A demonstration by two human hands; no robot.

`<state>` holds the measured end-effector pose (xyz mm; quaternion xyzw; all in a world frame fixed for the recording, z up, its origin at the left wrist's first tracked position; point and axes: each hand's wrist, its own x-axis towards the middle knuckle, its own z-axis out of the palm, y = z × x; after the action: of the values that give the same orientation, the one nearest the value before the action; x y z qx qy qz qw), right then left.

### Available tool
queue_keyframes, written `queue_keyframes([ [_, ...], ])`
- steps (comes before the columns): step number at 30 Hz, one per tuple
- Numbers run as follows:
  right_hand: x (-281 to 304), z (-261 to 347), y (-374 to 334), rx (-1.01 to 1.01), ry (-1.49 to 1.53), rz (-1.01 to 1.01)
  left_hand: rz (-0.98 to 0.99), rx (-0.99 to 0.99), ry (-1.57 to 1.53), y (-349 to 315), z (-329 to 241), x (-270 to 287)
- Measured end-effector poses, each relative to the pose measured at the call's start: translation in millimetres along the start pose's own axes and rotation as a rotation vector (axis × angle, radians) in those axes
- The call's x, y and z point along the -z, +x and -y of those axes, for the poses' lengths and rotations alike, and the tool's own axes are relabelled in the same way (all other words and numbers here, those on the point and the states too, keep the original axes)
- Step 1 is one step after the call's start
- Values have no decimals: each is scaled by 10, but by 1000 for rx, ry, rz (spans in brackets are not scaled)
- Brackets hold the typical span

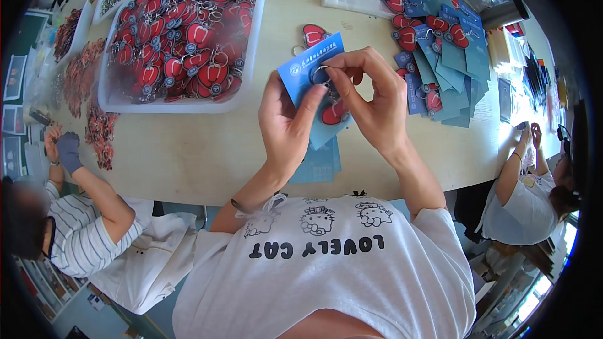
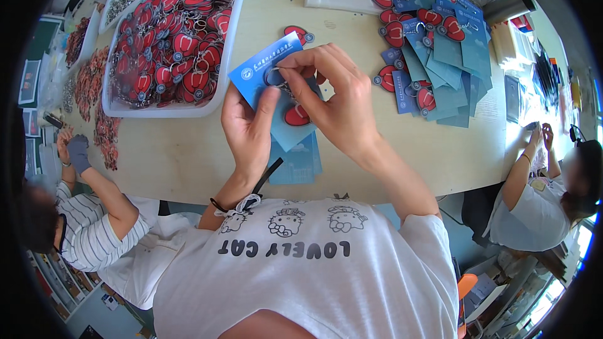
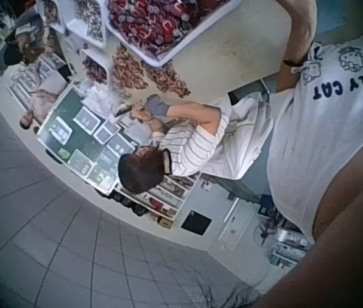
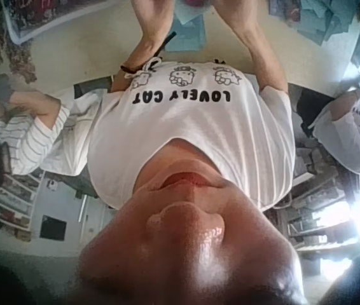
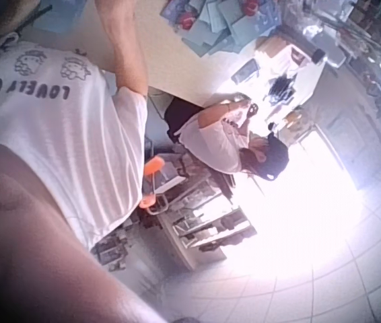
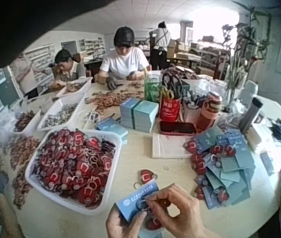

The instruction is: The person assembles red heart-shaped keychains by inserting the metal ring into a blue cardboard backing card. They repeatedly pick up a keychain, attach it to a card, and place the finished unit on a growing pile on the table. The process is continuous and repetitive, involving only the hands and the keychain components.

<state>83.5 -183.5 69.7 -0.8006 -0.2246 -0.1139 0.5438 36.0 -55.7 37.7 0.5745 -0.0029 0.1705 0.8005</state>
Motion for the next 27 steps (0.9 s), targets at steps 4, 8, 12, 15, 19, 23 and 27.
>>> queue_keyframes([
  [4,-3,66,-23,36,-17,-33,-79,75,-114,-23,23,7],
  [8,-37,17,-22,171,-124,-225,-88,105,-207,-21,-46,-3],
  [12,-133,123,-102,-175,338,-137,-67,55,-196,-39,-57,-14],
  [15,-113,33,-152,-239,370,7,-17,50,-115,-28,-14,-11],
  [19,-118,-30,-221,-271,340,41,84,103,25,-32,37,46],
  [23,184,-144,-251,-361,411,-8,191,-17,422,-71,32,200],
  [27,1410,-619,55,-316,-29,-347,232,-133,1196,-276,-11,594],
])
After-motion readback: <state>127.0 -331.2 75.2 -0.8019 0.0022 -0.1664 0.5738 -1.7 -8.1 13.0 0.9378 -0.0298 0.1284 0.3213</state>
